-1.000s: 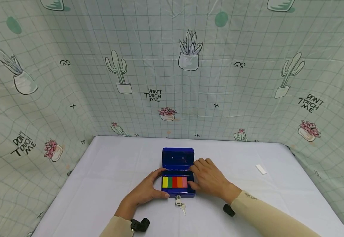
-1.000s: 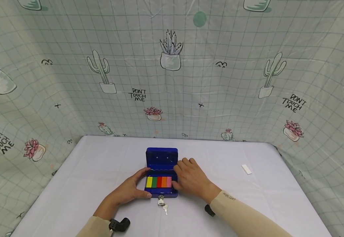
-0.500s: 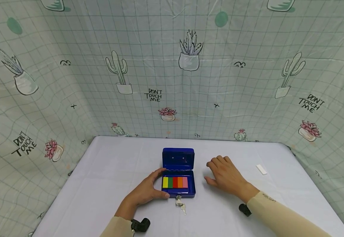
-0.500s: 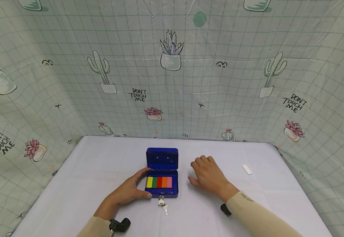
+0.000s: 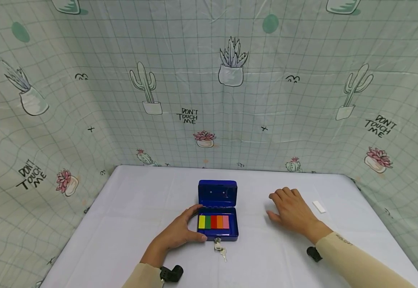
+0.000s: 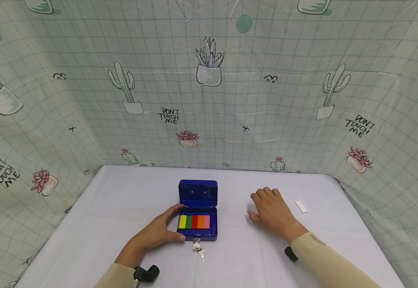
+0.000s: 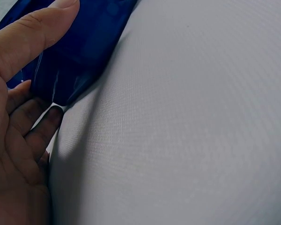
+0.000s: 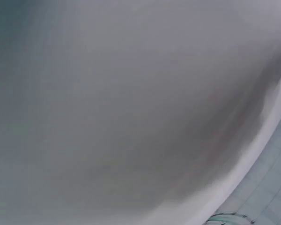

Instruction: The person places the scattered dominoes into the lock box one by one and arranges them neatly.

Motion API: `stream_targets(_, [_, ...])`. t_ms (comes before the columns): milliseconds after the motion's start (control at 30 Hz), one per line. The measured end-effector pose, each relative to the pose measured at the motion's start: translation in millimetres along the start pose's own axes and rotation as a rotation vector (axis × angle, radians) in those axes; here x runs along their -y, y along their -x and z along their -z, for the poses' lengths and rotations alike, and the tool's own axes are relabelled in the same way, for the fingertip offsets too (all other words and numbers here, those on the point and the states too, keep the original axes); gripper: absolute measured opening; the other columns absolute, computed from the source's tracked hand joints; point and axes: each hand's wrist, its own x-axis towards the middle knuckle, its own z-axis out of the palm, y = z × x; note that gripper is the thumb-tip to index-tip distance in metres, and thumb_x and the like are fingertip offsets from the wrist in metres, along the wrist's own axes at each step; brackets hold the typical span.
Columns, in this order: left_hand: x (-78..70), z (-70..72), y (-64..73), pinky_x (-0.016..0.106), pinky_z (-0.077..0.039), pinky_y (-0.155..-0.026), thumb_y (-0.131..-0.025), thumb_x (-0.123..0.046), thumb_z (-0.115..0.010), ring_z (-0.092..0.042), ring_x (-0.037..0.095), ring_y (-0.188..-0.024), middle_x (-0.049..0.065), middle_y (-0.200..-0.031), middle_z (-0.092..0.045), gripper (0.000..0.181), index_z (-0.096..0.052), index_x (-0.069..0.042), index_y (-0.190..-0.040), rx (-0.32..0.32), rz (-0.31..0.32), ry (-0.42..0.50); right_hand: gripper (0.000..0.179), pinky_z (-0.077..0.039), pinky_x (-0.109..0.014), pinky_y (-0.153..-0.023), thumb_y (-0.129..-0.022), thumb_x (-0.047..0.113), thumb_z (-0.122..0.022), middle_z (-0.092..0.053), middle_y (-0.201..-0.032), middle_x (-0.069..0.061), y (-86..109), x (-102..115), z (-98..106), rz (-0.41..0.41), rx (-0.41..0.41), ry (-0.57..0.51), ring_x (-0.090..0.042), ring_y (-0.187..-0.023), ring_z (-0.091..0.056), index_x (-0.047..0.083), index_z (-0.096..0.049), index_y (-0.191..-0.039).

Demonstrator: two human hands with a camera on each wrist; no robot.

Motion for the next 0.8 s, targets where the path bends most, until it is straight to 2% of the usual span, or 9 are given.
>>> stream_targets(300, [0.9, -1.2, -1.6, 0.074, -0.023, -0.122, -0.076, -0.036, -0.096, -0.030, 0.043, -0.158, 0.013, -0.170, -0.037, 0.102, -0.041, -0.028, -0.161, -0.007, 0.013, -0.009, 0.044, -0.045, -0.051, -0.085, -0.090, 0.039, -0.075, -0.066, -0.107, -0.012, 29.8, -32.4, -2.3, -0.141, 0.148, 0.006, -0.033, -0.097, -0.057, 0.003, -0.067, -0.114])
stream_targets(567, [2.1, -0.9, -1.6, 0.074, -0.022, -0.122, -0.076, -0.037, -0.096, -0.030, 0.042, -0.158, 0.012, -0.170, -0.036, 0.102, -0.041, -0.028, -0.161, -0.004, 0.008, -0.004, 0.050, -0.043, -0.056, -0.083, -0.091, 0.042, -0.074, -0.065, -0.112, -0.017, 49.2, -59.3, 3.5, -0.184, 0.224, 0.027, -0.038, -0.101, -0.057, 0.001, -0.067, -0.119])
stream_targets(800, [3.4, -0.1, -2.3, 0.073, -0.022, -0.123, -0.076, -0.038, -0.096, -0.030, 0.041, -0.158, 0.012, -0.170, -0.037, 0.102, -0.041, -0.029, -0.161, -0.004, 0.002, -0.006, 0.055, -0.043, -0.060, -0.086, -0.096, 0.045, -0.070, -0.065, -0.119, -0.019, 60.3, -75.5, 8.1, -0.258, 0.303, 0.007, -0.041, -0.110, -0.057, -0.001, -0.066, -0.126])
